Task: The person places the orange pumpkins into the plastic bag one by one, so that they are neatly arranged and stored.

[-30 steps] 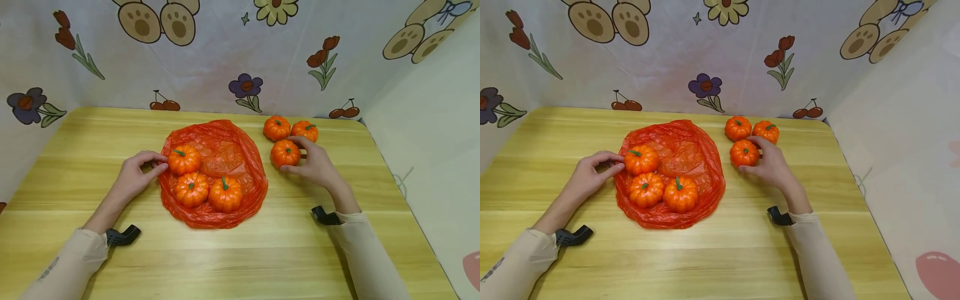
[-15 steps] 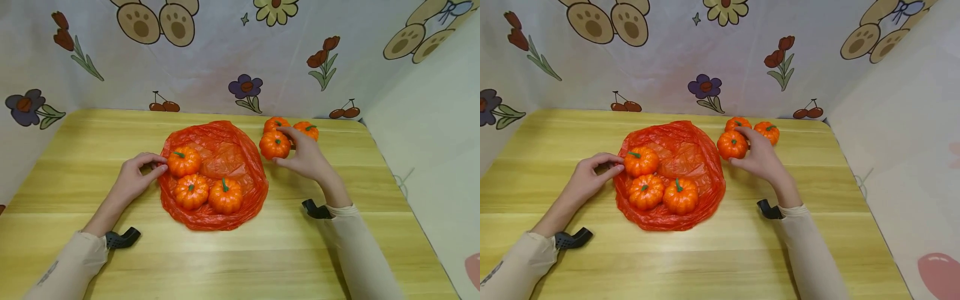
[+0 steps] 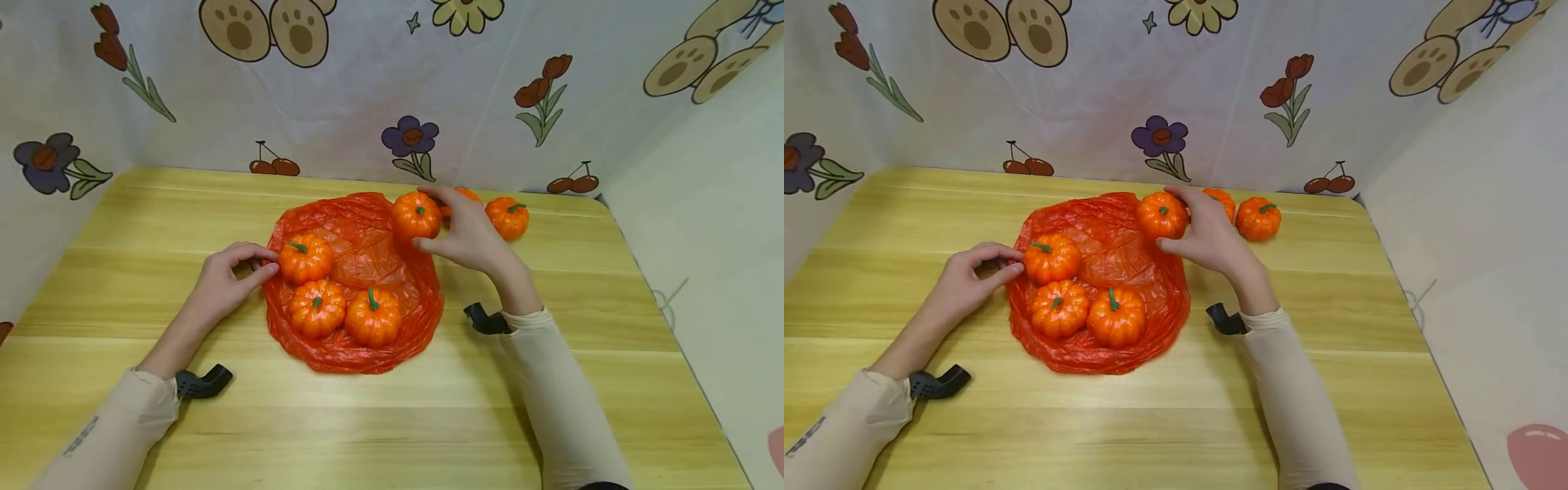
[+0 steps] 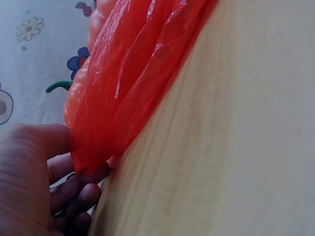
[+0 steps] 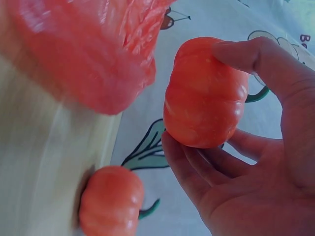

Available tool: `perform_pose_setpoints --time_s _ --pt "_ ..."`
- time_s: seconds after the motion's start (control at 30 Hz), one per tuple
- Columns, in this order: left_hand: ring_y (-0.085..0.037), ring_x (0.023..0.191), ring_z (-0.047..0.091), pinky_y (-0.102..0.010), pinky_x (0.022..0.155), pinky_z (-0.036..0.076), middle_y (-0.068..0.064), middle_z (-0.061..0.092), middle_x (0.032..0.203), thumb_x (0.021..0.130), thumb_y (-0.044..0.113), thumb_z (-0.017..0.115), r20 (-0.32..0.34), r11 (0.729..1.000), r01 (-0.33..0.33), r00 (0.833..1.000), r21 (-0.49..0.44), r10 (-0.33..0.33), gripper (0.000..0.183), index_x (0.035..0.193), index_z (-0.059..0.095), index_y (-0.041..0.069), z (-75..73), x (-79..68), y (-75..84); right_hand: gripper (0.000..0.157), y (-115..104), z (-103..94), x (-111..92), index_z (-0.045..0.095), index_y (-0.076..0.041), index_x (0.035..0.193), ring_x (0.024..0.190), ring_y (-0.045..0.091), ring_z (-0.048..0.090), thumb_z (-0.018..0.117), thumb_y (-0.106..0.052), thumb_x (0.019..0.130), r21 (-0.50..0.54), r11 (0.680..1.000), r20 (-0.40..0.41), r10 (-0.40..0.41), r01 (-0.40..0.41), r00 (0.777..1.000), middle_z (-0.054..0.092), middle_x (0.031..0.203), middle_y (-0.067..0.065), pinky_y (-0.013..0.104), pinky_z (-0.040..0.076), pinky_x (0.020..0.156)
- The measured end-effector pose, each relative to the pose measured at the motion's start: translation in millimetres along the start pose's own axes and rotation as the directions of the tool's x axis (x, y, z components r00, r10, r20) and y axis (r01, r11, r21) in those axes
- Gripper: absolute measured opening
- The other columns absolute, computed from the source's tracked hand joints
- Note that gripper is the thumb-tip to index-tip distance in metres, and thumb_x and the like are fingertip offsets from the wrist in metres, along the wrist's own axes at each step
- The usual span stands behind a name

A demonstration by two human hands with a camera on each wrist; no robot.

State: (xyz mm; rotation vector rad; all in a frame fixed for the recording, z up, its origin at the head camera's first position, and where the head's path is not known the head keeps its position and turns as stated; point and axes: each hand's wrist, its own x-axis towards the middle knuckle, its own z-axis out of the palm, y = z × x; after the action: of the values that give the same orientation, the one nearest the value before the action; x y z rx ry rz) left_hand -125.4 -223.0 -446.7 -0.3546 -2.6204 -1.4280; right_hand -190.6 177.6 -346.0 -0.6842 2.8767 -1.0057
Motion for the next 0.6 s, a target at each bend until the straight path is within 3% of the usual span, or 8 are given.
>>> perform_pose_setpoints --time_s 0.6 --pt "-0.009 0.091 0.056 -0.016 0.08 0.044 -0.006 0.07 0.103 0.1 0.017 0.074 0.006 1.0 0.009 1.0 0.006 -0.009 0.015 0.111 0.079 0.008 -2.0 0.8 1.9 0.079 -25 31.8 50 0.051 -0.01 0.151 0.121 0.02 0.062 0.088 -0.026 0.083 0.056 0.991 0.092 -0.125 0.121 0.988 0.06 0.141 0.005 0.039 0.054 0.103"
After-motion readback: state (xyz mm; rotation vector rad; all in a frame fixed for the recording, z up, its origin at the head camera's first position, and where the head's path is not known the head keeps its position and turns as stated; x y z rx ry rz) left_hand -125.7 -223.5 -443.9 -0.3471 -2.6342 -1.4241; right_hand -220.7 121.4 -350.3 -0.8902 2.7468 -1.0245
